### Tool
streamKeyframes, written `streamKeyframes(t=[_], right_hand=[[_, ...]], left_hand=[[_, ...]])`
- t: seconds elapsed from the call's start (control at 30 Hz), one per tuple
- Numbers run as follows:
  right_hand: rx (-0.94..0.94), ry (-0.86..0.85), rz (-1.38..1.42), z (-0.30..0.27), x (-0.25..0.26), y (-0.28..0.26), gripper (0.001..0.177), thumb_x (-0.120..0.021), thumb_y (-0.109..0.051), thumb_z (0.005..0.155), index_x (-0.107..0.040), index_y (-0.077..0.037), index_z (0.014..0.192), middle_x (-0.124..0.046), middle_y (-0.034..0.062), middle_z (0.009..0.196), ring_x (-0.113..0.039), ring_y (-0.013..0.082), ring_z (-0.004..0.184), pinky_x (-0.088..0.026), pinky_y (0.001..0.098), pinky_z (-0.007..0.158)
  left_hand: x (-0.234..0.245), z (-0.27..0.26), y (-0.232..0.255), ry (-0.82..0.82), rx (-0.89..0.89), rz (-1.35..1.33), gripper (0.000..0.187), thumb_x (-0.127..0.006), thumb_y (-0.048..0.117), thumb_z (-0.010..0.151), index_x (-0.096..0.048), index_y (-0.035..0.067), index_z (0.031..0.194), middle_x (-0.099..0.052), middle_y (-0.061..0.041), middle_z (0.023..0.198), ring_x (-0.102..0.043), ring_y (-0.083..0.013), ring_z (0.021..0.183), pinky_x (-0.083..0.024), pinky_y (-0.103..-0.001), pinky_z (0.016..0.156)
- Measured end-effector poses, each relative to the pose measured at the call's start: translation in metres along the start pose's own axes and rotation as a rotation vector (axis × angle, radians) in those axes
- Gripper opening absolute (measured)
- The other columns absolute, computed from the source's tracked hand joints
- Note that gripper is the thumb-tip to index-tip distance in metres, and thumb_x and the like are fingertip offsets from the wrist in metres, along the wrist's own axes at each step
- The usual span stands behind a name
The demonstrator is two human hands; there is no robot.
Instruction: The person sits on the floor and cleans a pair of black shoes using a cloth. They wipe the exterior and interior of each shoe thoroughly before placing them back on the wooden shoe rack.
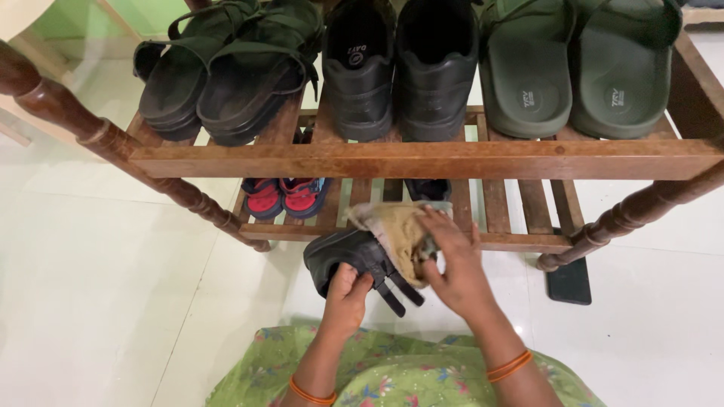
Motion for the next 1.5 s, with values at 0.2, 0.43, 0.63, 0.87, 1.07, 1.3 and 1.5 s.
streamKeyframes(t=[0.2, 0.43, 0.63, 0.87, 1.07, 1.3, 1.5], right_hand=[[0.159, -0.044, 0.049, -0.008, -0.022, -0.025, 0.057, -0.062, -0.002, 0.081, -0.059, -0.008, 0.138, -0.052, 0.0201, 0.150, -0.036, 0.0428, 0.147, -0.023, 0.0572, 0.118], [0.002, 0.035, 0.109, -0.003, -0.017, 0.003, 0.032, -0.065, 0.000, 0.084, -0.069, -0.005, 0.116, -0.072, 0.0146, 0.127, -0.068, 0.0362, 0.108, -0.053, 0.0423, 0.094], [-0.367, 0.081, 0.126, -0.007, -0.003, 0.043, 0.038, -0.059, -0.001, 0.086, -0.072, -0.011, 0.121, -0.075, 0.0120, 0.099, -0.076, 0.0284, 0.090, -0.059, 0.0395, 0.082], [0.080, -0.108, -0.034, -0.015, -0.001, -0.020, 0.070, -0.081, -0.005, 0.058, -0.066, -0.003, 0.127, -0.059, 0.0198, 0.102, -0.059, 0.0424, 0.093, -0.051, 0.0491, 0.084], [-0.262, -0.136, 0.003, -0.007, -0.008, 0.003, 0.024, -0.081, -0.010, 0.074, -0.067, -0.005, 0.093, -0.063, 0.0122, 0.080, -0.064, 0.0294, 0.072, -0.052, 0.0403, 0.066], [-0.412, 0.414, 0.956, -0.030, 0.024, 0.088, 0.012, -0.058, -0.002, 0.092, -0.063, -0.007, 0.101, -0.063, -0.0003, 0.086, -0.058, 0.0081, 0.070, -0.046, 0.0231, 0.060], [-0.295, 0.133, 0.735, -0.029, -0.021, 0.046, 0.031, -0.059, 0.000, 0.087, -0.064, -0.008, 0.117, -0.057, 0.0020, 0.086, -0.051, 0.0136, 0.072, -0.042, 0.0265, 0.061]], left_hand=[[0.001, -0.001, -0.008, 0.005, 0.138, -0.071, 0.029, -0.057, 0.003, 0.100, -0.058, 0.002, 0.129, -0.061, -0.003, 0.113, -0.057, -0.0113, 0.102, -0.048, -0.028, 0.089], [-0.025, -0.001, 0.027, 0.059, 0.113, 0.405, 0.022, -0.069, 0.023, 0.100, -0.062, 0.003, 0.107, -0.064, 0.002, 0.093, -0.053, -0.0072, 0.084, -0.048, -0.025, 0.078], [-0.039, -0.002, 0.027, 0.016, 0.157, 0.337, 0.023, -0.071, 0.019, 0.098, -0.061, 0.002, 0.110, -0.064, 0.001, 0.096, -0.055, -0.0071, 0.087, -0.049, -0.025, 0.081], [-0.033, 0.000, 0.037, 0.048, 0.122, 0.269, 0.030, -0.072, 0.011, 0.094, -0.058, 0.002, 0.120, -0.066, -0.001, 0.107, -0.058, -0.0078, 0.096, -0.049, -0.025, 0.087], [-0.021, 0.004, 0.028, 0.129, 0.289, 0.182, 0.032, -0.074, 0.008, 0.089, -0.060, 0.001, 0.118, -0.067, -0.002, 0.104, -0.060, -0.0110, 0.094, -0.052, -0.029, 0.085], [-0.011, 0.007, 0.031, 0.191, 0.229, 0.178, 0.036, -0.073, 0.009, 0.089, -0.061, 0.001, 0.121, -0.069, -0.004, 0.109, -0.064, -0.0123, 0.098, -0.052, -0.028, 0.089], [-0.043, -0.004, 0.054, -0.051, 0.200, 0.433, 0.040, -0.075, 0.013, 0.089, -0.060, 0.003, 0.124, -0.072, -0.003, 0.111, -0.068, -0.0124, 0.100, -0.054, -0.030, 0.082]])
Point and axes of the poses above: each hand's wrist, its own z-axis towards the middle knuckle, its own x-axis out of the back of the hand, y = z × x, the point moved 2 cm from there along z, towards the middle knuckle
